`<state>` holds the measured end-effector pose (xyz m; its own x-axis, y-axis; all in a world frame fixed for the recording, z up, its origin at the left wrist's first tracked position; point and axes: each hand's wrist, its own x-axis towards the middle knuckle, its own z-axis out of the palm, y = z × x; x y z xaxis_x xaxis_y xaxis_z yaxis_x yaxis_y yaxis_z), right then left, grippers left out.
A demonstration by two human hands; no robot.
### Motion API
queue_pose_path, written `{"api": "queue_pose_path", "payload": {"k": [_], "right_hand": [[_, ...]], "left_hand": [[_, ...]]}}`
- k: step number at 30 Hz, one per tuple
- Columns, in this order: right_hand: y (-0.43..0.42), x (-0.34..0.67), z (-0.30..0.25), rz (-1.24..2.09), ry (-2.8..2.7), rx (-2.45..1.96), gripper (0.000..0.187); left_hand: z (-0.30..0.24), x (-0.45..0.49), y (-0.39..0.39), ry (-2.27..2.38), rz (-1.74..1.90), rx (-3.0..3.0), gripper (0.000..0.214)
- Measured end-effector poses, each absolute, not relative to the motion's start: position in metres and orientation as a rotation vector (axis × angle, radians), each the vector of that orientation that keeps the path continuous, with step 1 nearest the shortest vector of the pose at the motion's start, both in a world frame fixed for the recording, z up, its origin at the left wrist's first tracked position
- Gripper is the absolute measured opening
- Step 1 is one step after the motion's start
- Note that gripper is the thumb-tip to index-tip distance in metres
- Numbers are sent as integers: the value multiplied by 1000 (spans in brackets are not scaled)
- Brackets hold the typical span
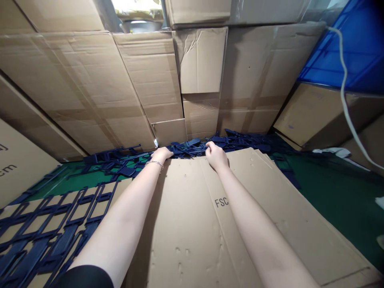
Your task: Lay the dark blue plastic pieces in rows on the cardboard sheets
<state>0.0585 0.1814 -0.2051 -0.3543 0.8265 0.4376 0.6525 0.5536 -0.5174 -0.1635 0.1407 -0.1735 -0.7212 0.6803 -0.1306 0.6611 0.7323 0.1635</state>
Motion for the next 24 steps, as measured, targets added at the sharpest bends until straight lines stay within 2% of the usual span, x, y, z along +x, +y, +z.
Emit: {"api": "queue_pose_path", "payload": {"k": [6,13,16,18,20,22,24], "right_hand": [[183,60,-206,348,-2121,-1208,27],[182,65,-204,422,-2063,-1226,28],[186,66,-207,441,-2026,-1216,29],[189,67,-210,439,-2011,-1204,28],[191,67,-213,433,-2005,-1194,28],[193,68,-214,429,-2005,-1188,28],[193,69,-215,432,-2006,-1182,27]], "left_hand": [[-169,-177,139,2817,16,1175,55],[-90,-168,123,2799,-254,1369,54],[-72,-153,97,2748,-259,1513,68],[-77,-140,78,2654,-266,1646,78],[-92,-125,62,2342,-383,1863,80],[-109,-112,52,2076,-490,1982,73],[-122,-102,48,2030,-512,1973,67]]}}
